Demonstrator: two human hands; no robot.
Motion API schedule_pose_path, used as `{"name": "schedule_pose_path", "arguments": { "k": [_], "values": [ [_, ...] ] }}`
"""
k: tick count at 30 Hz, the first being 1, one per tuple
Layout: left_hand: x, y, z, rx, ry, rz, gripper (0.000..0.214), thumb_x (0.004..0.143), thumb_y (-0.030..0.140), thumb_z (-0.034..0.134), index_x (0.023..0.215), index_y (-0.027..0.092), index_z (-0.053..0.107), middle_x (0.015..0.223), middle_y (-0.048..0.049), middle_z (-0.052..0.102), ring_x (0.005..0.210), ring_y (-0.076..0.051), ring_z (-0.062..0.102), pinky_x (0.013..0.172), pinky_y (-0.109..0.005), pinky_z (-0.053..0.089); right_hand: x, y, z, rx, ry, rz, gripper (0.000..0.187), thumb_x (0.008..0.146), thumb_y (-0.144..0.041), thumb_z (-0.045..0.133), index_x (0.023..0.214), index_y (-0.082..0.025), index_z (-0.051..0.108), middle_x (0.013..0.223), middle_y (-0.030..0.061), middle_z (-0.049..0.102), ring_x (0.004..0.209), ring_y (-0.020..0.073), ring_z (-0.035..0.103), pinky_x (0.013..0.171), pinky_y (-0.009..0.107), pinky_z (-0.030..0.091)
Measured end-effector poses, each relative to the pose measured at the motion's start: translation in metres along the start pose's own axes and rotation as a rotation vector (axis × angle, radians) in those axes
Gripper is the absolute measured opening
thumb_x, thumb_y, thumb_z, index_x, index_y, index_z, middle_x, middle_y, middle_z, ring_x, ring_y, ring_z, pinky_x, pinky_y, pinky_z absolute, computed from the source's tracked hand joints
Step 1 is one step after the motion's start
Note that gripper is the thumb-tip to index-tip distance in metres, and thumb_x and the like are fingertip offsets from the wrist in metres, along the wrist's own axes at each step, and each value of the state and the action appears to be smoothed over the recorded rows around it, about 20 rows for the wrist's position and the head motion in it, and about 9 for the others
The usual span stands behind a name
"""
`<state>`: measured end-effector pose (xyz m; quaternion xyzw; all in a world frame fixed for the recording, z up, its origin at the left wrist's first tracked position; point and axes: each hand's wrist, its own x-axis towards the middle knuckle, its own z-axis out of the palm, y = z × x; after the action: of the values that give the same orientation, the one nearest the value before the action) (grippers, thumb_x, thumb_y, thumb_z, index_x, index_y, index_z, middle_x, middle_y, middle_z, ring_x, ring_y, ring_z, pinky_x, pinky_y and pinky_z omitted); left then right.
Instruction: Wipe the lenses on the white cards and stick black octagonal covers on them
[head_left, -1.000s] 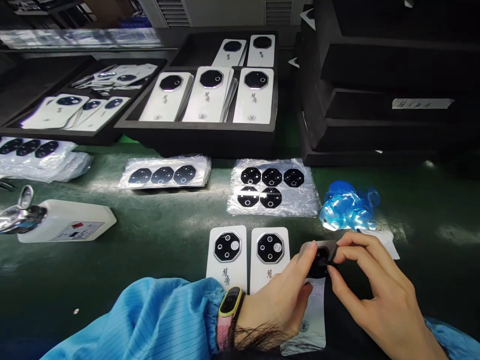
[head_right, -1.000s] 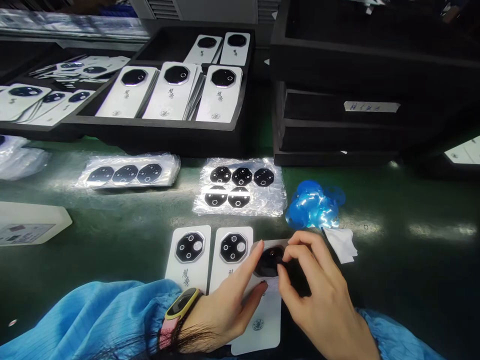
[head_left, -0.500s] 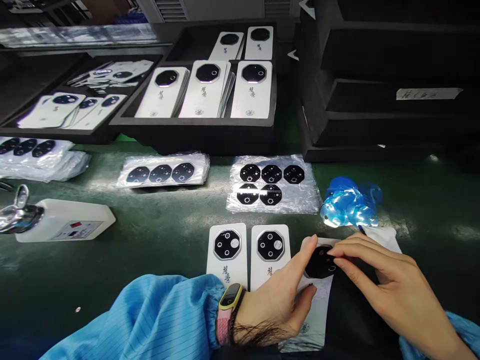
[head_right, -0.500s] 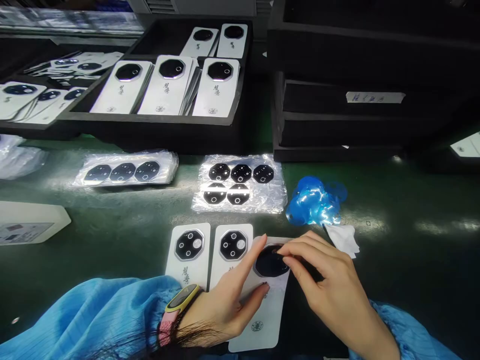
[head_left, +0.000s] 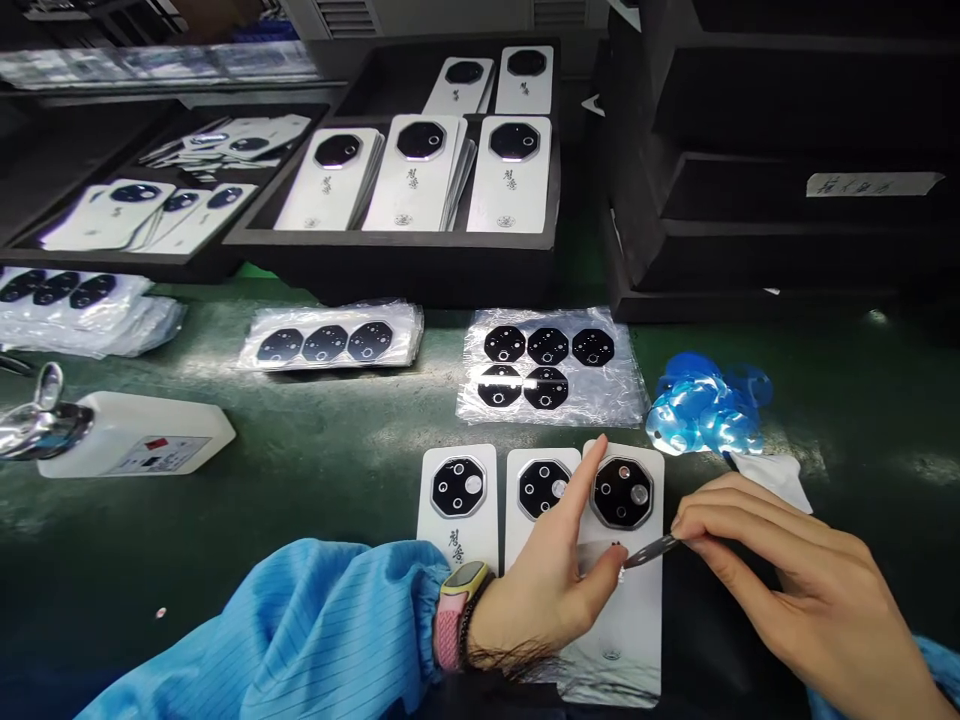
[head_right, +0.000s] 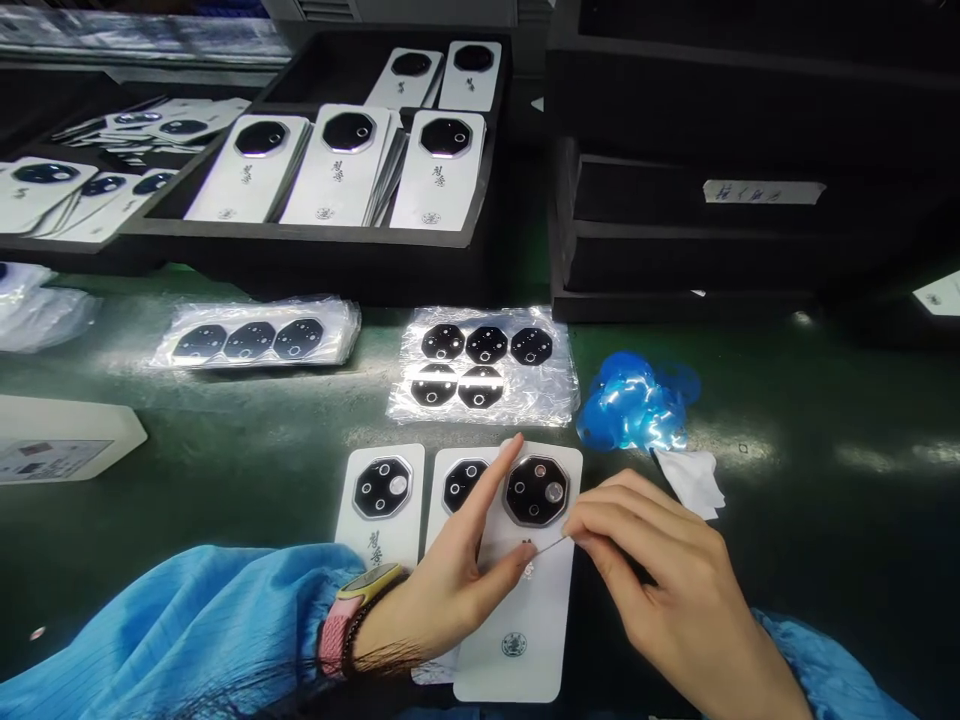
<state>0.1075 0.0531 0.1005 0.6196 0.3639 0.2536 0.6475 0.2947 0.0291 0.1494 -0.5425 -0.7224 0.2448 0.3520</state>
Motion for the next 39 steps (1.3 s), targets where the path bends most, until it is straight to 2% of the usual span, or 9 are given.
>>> {"name": "schedule_pose_path", "arguments": {
  "k": [3, 6, 10, 13, 20, 23, 28, 33, 39],
  "values": [
    [0.000, 0.001, 0.000, -0.006, -0.009, 0.014, 0.078, 0.082, 0.009, 0.052, 0.150, 0.020, 0.016, 0.154, -0.0056, 0.026, 0.143, -0.026, 0.014, 0.118, -0.043, 0.019, 0.003, -0.001, -0.003, 0.032, 0.048, 0.048, 0.015, 0.086, -0.021, 0.057, 0.078, -0.031, 0.064, 0.073, -0.0057, 0.069, 0.065, 0.0129, 0.067, 0.059, 0.020, 0.057],
    [-0.001, 0.002, -0.001, -0.011, -0.030, 0.020, 0.078, 0.081, 0.008, 0.053, 0.150, 0.021, 0.018, 0.154, -0.0040, 0.027, 0.142, -0.026, 0.017, 0.118, -0.042, 0.021, 0.005, 0.000, -0.006, 0.054, 0.109, 0.189, 0.013, 0.083, -0.032, 0.062, 0.071, -0.030, 0.067, 0.069, -0.0042, 0.070, 0.061, 0.0142, 0.067, 0.055, 0.020, 0.057],
    [-0.001, 0.004, -0.003, -0.030, -0.070, 0.011, 0.077, 0.080, 0.009, 0.056, 0.148, 0.023, 0.023, 0.153, -0.0036, 0.029, 0.141, -0.026, 0.022, 0.118, -0.043, 0.020, 0.005, 0.003, -0.006, 0.122, 0.078, 0.409, 0.023, 0.076, -0.050, 0.067, 0.073, -0.029, 0.074, 0.063, -0.0020, 0.070, 0.047, 0.0133, 0.062, 0.052, 0.023, 0.058],
    [0.000, 0.005, -0.003, -0.047, -0.093, 0.009, 0.075, 0.080, 0.009, 0.057, 0.148, 0.023, 0.026, 0.151, -0.0042, 0.034, 0.141, -0.027, 0.025, 0.117, -0.043, 0.024, 0.007, 0.005, -0.002, 0.144, 0.066, 0.491, 0.025, 0.072, -0.052, 0.069, 0.076, -0.028, 0.076, 0.066, -0.0008, 0.072, 0.048, 0.0137, 0.063, 0.052, 0.023, 0.059],
    [0.001, 0.008, -0.004, -0.064, -0.103, -0.035, 0.067, 0.082, 0.011, 0.057, 0.144, 0.022, 0.033, 0.147, -0.0060, 0.041, 0.139, -0.028, 0.030, 0.114, -0.043, 0.030, 0.013, 0.007, 0.001, 0.114, 0.054, 0.412, 0.025, 0.073, -0.051, 0.067, 0.071, -0.028, 0.077, 0.073, 0.0016, 0.076, 0.065, 0.0200, 0.072, 0.059, 0.026, 0.062],
    [0.001, 0.007, -0.003, -0.062, -0.097, -0.023, 0.067, 0.082, 0.011, 0.057, 0.143, 0.024, 0.034, 0.148, -0.0056, 0.040, 0.139, -0.027, 0.031, 0.115, -0.043, 0.028, 0.010, 0.008, -0.001, 0.104, 0.018, 0.381, 0.017, 0.078, -0.042, 0.067, 0.075, -0.029, 0.077, 0.075, -0.0001, 0.076, 0.061, 0.0179, 0.070, 0.057, 0.025, 0.061],
    [0.000, 0.005, -0.003, -0.079, -0.095, -0.007, 0.066, 0.083, 0.012, 0.057, 0.144, 0.021, 0.033, 0.149, -0.0062, 0.038, 0.138, -0.026, 0.033, 0.115, -0.042, 0.028, 0.003, 0.011, -0.003, 0.082, -0.027, 0.364, 0.013, 0.082, -0.035, 0.065, 0.083, -0.030, 0.076, 0.078, -0.0016, 0.076, 0.042, 0.0119, 0.061, 0.042, 0.022, 0.055],
    [0.000, 0.004, -0.003, -0.073, -0.091, -0.010, 0.066, 0.083, 0.012, 0.058, 0.144, 0.020, 0.033, 0.149, -0.0063, 0.038, 0.138, -0.027, 0.032, 0.115, -0.040, 0.029, 0.001, 0.012, -0.003, 0.071, -0.044, 0.352, 0.012, 0.082, -0.034, 0.065, 0.086, -0.032, 0.076, 0.080, -0.0031, 0.076, 0.042, 0.0103, 0.060, 0.041, 0.021, 0.054],
    [0.000, 0.005, -0.003, -0.067, -0.093, 0.005, 0.066, 0.084, 0.012, 0.058, 0.144, 0.024, 0.032, 0.149, -0.0061, 0.039, 0.138, -0.027, 0.032, 0.115, -0.042, 0.029, 0.005, 0.008, 0.001, 0.052, 0.015, 0.321, 0.012, 0.081, -0.035, 0.065, 0.079, -0.031, 0.076, 0.075, -0.0034, 0.076, 0.046, 0.0122, 0.065, 0.042, 0.019, 0.055]
  ]
}}
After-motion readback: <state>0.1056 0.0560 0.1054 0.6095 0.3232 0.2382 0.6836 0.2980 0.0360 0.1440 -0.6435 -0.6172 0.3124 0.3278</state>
